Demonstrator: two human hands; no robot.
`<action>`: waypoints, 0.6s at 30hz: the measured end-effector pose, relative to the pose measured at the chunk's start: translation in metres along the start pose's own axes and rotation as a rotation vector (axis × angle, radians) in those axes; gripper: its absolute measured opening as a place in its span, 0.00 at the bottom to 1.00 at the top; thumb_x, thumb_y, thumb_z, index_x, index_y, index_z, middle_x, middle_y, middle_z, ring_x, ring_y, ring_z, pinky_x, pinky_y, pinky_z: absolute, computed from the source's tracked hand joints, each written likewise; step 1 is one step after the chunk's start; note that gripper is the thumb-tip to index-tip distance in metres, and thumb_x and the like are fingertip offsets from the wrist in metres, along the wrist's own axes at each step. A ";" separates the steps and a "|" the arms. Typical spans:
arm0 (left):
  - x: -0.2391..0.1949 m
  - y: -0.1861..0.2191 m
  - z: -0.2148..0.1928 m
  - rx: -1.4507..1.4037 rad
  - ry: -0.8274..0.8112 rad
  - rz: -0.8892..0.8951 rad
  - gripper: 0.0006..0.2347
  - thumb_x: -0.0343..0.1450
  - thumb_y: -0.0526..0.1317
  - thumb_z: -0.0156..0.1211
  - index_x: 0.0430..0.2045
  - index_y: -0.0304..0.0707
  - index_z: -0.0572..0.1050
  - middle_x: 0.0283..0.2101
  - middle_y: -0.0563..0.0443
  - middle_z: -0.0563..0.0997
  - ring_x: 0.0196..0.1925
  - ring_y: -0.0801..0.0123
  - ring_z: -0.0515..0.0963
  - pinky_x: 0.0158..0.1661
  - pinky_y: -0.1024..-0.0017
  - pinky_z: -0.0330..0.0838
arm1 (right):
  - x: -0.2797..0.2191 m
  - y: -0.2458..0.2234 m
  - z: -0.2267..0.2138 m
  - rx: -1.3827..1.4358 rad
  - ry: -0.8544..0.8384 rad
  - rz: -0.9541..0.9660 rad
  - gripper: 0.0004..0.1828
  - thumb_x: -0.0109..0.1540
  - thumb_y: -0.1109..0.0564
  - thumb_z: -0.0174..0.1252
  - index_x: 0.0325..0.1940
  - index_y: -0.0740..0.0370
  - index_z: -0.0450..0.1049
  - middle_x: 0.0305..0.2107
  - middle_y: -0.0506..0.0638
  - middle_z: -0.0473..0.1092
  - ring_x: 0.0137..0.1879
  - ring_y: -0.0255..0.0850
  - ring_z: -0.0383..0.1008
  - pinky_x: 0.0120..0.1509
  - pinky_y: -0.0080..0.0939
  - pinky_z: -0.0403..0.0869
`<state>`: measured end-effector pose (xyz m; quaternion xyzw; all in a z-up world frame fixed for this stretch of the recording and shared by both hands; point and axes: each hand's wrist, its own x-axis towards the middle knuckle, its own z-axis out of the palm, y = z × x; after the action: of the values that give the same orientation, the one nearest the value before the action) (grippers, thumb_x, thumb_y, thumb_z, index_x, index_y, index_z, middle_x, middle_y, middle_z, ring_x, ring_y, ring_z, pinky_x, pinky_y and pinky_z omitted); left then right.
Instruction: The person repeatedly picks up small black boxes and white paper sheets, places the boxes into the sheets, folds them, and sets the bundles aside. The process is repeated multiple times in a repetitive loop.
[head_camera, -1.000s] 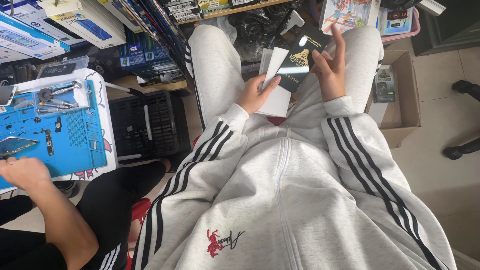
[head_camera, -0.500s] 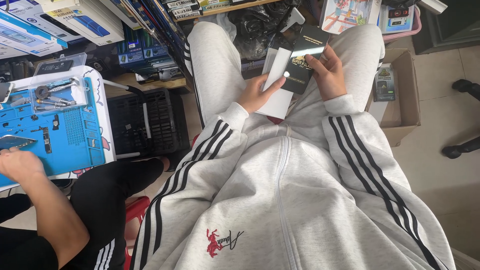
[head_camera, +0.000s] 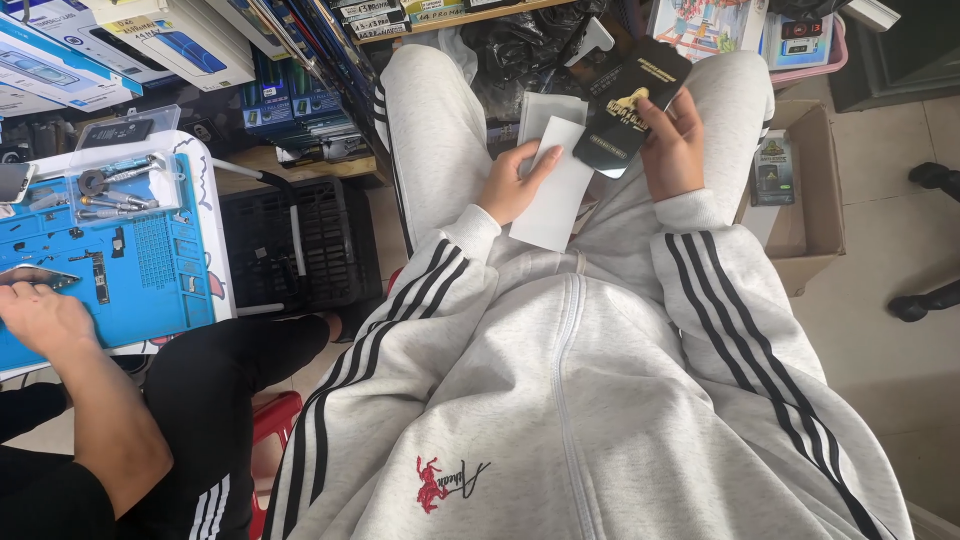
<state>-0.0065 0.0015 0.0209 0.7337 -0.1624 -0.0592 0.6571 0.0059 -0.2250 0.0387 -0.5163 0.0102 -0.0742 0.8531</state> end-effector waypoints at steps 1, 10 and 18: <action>-0.001 0.000 -0.001 0.001 0.001 -0.001 0.16 0.76 0.52 0.52 0.19 0.46 0.68 0.22 0.67 0.63 0.26 0.83 0.59 0.32 0.81 0.55 | -0.001 -0.001 0.000 0.001 -0.001 0.001 0.18 0.67 0.65 0.59 0.61 0.59 0.72 0.52 0.51 0.77 0.58 0.40 0.77 0.65 0.38 0.77; -0.003 0.006 -0.001 -0.008 -0.122 0.070 0.14 0.75 0.49 0.55 0.39 0.38 0.81 0.38 0.61 0.82 0.44 0.79 0.78 0.49 0.81 0.70 | -0.002 -0.005 -0.009 0.061 0.121 -0.036 0.23 0.70 0.55 0.60 0.69 0.42 0.67 0.59 0.44 0.75 0.62 0.38 0.77 0.68 0.40 0.76; -0.003 0.012 -0.002 -0.008 -0.156 0.040 0.16 0.76 0.51 0.52 0.40 0.39 0.81 0.38 0.62 0.82 0.44 0.80 0.78 0.49 0.81 0.69 | -0.001 0.003 -0.009 -0.018 0.042 -0.060 0.23 0.72 0.61 0.59 0.70 0.48 0.65 0.52 0.44 0.77 0.59 0.35 0.77 0.65 0.40 0.78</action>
<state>-0.0109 0.0032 0.0326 0.7210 -0.2275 -0.1039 0.6462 0.0041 -0.2315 0.0318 -0.5224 0.0133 -0.1103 0.8455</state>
